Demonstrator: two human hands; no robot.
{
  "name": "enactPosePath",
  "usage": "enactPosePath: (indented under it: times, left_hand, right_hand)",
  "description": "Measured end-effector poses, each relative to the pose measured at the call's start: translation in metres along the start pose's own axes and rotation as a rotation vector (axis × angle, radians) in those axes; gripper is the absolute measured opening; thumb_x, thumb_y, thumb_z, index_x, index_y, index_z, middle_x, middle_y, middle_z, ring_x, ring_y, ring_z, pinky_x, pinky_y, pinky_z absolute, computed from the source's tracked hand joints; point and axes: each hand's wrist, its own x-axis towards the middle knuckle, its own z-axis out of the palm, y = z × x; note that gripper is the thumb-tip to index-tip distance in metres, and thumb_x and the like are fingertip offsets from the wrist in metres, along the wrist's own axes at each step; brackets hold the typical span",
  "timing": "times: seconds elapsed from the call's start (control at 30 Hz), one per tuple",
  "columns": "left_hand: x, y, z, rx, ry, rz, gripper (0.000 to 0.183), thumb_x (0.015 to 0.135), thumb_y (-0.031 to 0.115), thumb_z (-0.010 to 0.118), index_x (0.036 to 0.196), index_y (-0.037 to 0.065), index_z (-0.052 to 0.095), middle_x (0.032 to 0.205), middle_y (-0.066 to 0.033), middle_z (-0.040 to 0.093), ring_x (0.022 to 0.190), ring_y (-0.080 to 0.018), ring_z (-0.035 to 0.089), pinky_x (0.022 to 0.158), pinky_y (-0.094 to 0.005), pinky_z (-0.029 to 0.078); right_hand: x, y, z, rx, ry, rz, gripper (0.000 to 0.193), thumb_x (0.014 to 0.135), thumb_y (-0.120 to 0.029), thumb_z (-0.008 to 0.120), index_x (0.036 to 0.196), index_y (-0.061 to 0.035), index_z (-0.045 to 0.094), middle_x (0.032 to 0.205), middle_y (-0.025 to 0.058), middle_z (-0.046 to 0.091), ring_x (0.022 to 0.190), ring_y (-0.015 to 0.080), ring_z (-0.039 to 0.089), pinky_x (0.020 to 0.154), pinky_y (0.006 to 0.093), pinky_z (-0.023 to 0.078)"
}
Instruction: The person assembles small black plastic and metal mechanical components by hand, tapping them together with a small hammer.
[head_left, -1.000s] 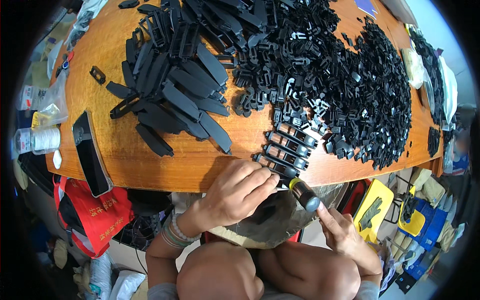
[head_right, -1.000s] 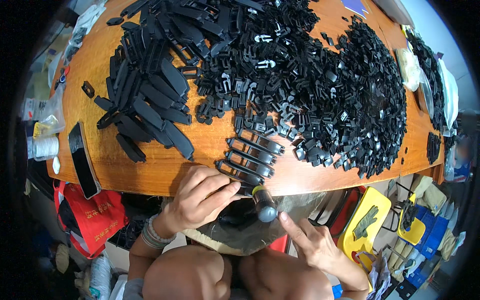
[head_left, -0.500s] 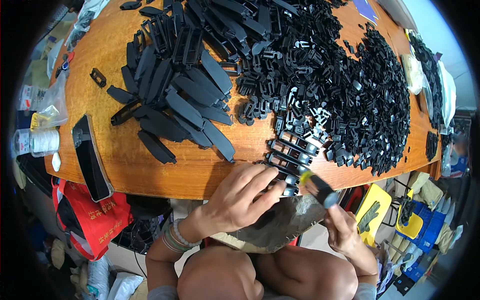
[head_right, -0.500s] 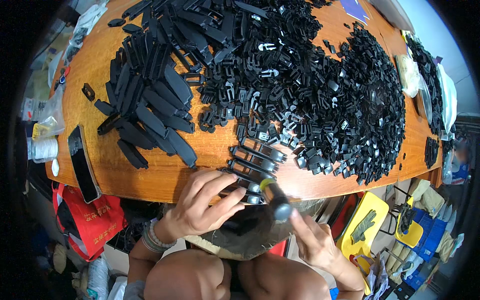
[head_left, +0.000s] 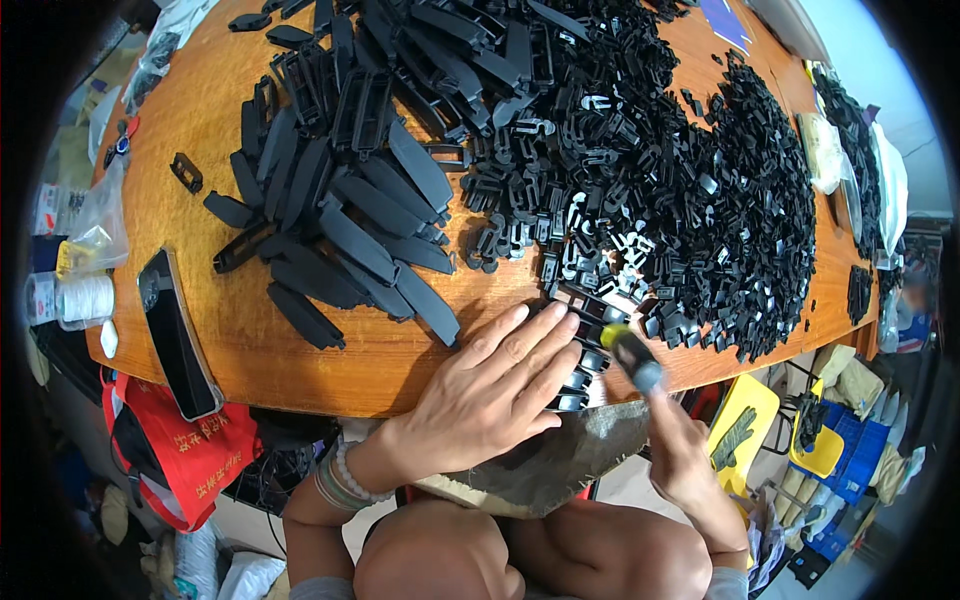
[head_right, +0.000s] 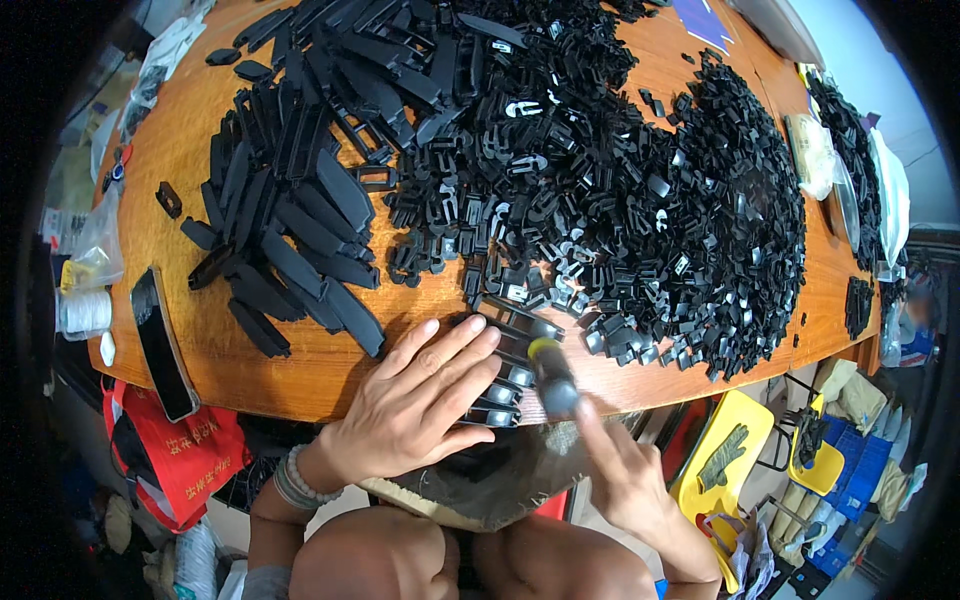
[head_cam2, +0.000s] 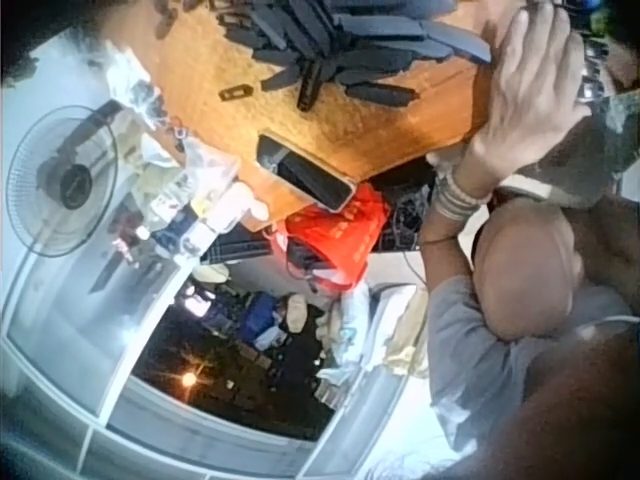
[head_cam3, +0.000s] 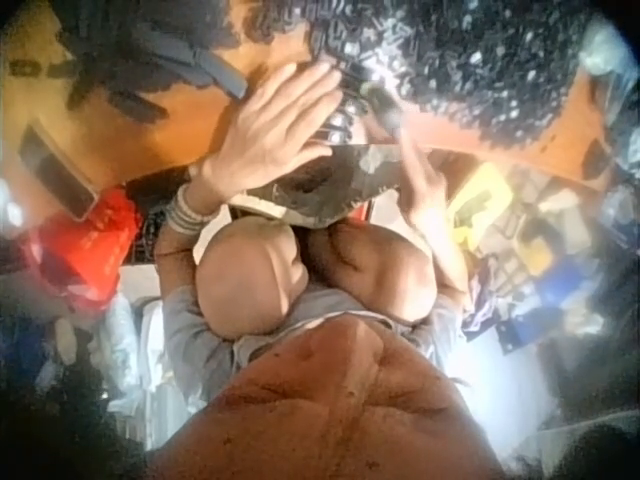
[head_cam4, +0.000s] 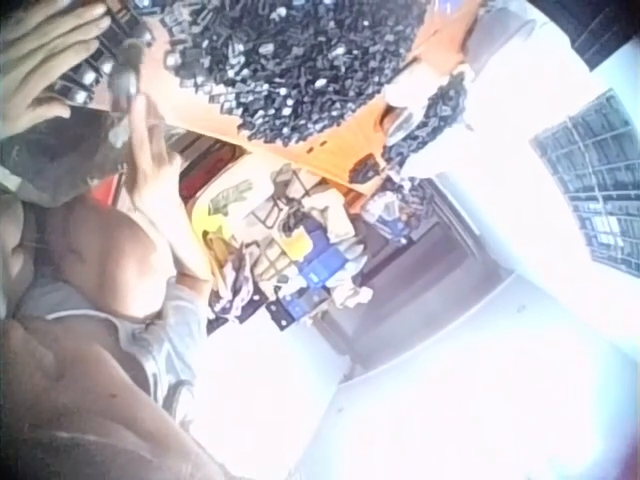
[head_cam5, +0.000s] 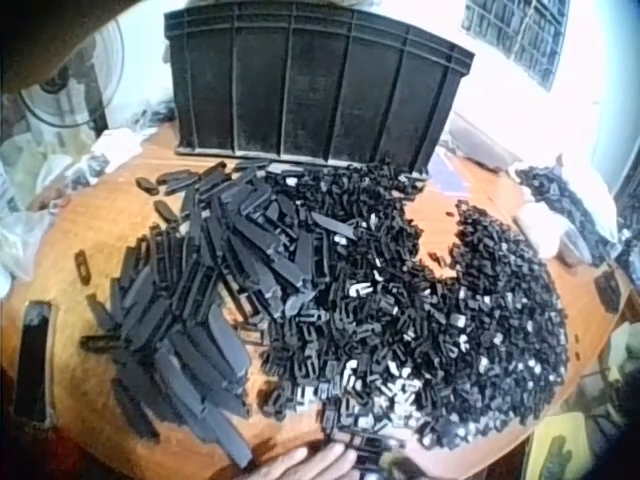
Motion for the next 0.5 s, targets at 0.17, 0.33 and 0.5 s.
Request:
enactPosePath:
  times: [0.17, 0.33, 0.5]
  left_hand:
    - [0.0, -0.004, -0.001, -0.035, 0.006, 0.017, 0.068, 0.07, 0.029, 0.074, 0.123, -0.005, 0.048, 0.134, -0.0221, 0.047, 0.131, -0.0351, 0.04, 0.11, -0.0482, 0.03]
    - [0.0, -0.003, -0.002, -0.031, 0.005, 0.021, 0.069, 0.069, 0.03, 0.075, 0.122, -0.005, 0.049, 0.134, -0.0207, 0.048, 0.132, -0.0343, 0.04, 0.109, -0.0488, 0.03]
    - [0.001, -0.004, 0.0, 0.009, 0.006, 0.016, 0.062, 0.076, 0.036, 0.074, 0.121, -0.002, 0.054, 0.132, -0.0175, 0.053, 0.128, -0.0306, 0.047, 0.107, -0.0484, 0.031]
  right_hand:
    - [0.006, -0.003, -0.004, 0.072, -0.057, 0.08, 0.073, 0.071, 0.013, 0.055, 0.14, 0.0039, 0.034, 0.084, 0.0207, 0.059, 0.059, 0.0337, 0.061, 0.047, 0.0396, 0.049]
    - [0.007, 0.002, 0.0, -0.03, 0.076, 0.022, 0.072, 0.072, 0.016, 0.049, 0.141, 0.0045, 0.033, 0.109, 0.0314, 0.059, 0.075, 0.0383, 0.066, 0.054, 0.0373, 0.054]
    - [0.003, -0.003, -0.008, 0.196, 0.032, 0.261, 0.074, 0.073, 0.018, 0.043, 0.143, -0.0031, 0.035, 0.112, 0.0284, 0.059, 0.072, 0.0281, 0.066, 0.061, 0.0343, 0.052]
